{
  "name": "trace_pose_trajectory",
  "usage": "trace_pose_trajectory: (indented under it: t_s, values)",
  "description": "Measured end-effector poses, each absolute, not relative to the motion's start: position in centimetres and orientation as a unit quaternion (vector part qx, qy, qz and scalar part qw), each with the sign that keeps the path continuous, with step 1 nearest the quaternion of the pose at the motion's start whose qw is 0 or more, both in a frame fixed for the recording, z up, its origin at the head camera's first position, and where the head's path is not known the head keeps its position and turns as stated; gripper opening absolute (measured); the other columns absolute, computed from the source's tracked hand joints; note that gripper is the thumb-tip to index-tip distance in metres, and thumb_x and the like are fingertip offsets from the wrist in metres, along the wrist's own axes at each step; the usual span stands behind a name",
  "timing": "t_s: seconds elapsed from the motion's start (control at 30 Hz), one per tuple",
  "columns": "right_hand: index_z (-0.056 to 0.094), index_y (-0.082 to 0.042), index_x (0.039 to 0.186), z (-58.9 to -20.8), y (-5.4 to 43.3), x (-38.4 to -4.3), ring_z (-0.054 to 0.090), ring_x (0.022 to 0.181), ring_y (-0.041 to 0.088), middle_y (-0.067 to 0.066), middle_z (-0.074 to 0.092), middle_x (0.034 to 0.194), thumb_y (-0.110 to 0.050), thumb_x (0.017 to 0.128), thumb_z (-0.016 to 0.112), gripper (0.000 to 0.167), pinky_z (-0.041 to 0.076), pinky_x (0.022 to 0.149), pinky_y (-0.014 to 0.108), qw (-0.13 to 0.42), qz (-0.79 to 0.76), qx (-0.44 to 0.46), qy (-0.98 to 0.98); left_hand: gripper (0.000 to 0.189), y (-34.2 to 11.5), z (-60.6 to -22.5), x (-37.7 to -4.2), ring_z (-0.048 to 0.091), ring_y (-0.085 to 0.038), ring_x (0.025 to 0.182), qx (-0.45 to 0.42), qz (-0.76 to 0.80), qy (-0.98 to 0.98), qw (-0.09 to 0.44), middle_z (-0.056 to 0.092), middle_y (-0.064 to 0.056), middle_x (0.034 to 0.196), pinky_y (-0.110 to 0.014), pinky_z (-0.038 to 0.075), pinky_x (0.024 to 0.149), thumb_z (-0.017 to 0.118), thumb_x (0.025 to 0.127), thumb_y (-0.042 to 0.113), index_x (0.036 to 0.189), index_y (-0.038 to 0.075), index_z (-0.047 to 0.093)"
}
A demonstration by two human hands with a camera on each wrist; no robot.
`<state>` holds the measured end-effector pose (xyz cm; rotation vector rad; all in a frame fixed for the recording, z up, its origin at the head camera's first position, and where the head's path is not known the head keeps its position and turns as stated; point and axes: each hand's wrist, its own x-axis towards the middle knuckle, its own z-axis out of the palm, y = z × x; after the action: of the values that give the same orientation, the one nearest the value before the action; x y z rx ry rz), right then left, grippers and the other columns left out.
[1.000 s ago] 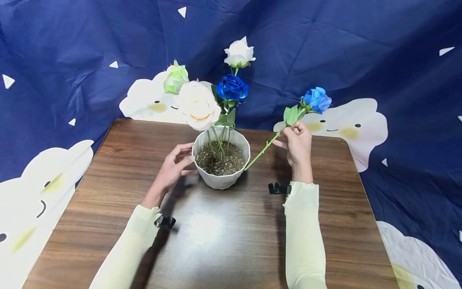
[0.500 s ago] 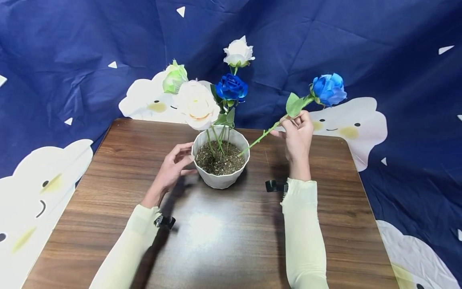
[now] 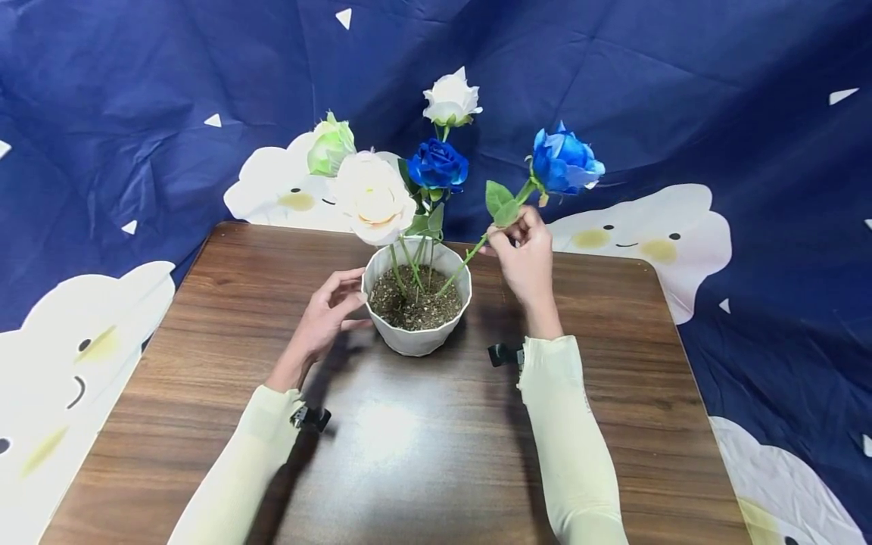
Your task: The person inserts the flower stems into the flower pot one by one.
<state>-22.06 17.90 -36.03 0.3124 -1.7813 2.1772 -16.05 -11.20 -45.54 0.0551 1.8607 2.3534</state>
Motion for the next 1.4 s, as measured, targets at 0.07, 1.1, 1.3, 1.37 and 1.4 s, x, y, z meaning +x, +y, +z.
trace_pose_trajectory:
  t_s: [0.07, 1.1, 1.3, 1.37, 1.4]
  values:
    - [0.058, -0.009, 0.093, -36.3, 17.5, -22.1, 0.061, 0.074, 0.012, 0.005, 0.059, 0.082, 0.019, 0.085, 0.055, 0.029, 0.065, 0.065, 0.032, 0.15, 0.747, 0.123, -0.637, 0.049, -11.2, -45.6, -16.1, 0.056, -0.023, 0.104, 0.019, 0.781, 0.62, 0.071, 0.049, -0.029, 0.132, -0.07, 0.051, 0.092, 0.06, 0.096, 0.001, 0.144, 0.004, 0.05]
    - [0.058, 0.013, 0.107, -38.5, 15.9, -21.9, 0.065, 0.085, 0.012, 0.031, 0.065, 0.091, 0.017, 0.089, 0.062, 0.019, 0.054, 0.069, 0.017, 0.114, 0.578, 0.237, -0.773, 0.049, -11.2, -45.3, -16.1, 0.057, -0.024, 0.104, 0.017, 0.78, 0.621, 0.07, 0.05, -0.029, 0.133, -0.066, 0.055, 0.089, 0.059, 0.097, -0.002, 0.144, 0.005, 0.05]
    - [0.057, 0.01, 0.108, -38.7, 15.8, -21.9, 0.068, 0.093, 0.018, 0.032, 0.068, 0.096, 0.014, 0.091, 0.062, 0.018, 0.055, 0.075, 0.017, 0.103, 0.562, 0.237, -0.786, 0.049, -11.2, -45.4, -16.0, 0.057, -0.024, 0.103, 0.014, 0.782, 0.619, 0.067, 0.049, -0.03, 0.132, -0.067, 0.054, 0.089, 0.06, 0.096, -0.002, 0.144, 0.004, 0.051]
    - [0.057, 0.009, 0.108, -38.7, 15.7, -21.8, 0.068, 0.094, 0.021, 0.03, 0.069, 0.097, 0.011, 0.093, 0.062, 0.016, 0.055, 0.076, 0.017, 0.103, 0.552, 0.237, -0.793, 0.049, -11.3, -45.4, -16.0, 0.057, -0.024, 0.103, 0.014, 0.783, 0.618, 0.068, 0.049, -0.03, 0.133, -0.069, 0.053, 0.09, 0.06, 0.096, -0.002, 0.144, 0.004, 0.051]
    - [0.057, 0.009, 0.107, -38.8, 15.7, -21.8, 0.069, 0.094, 0.023, 0.029, 0.07, 0.096, 0.01, 0.094, 0.061, 0.014, 0.055, 0.075, 0.017, 0.102, 0.547, 0.238, -0.796, 0.049, -11.3, -45.4, -16.0, 0.057, -0.024, 0.103, 0.014, 0.783, 0.618, 0.068, 0.049, -0.03, 0.133, -0.069, 0.053, 0.09, 0.06, 0.096, -0.002, 0.144, 0.004, 0.051]
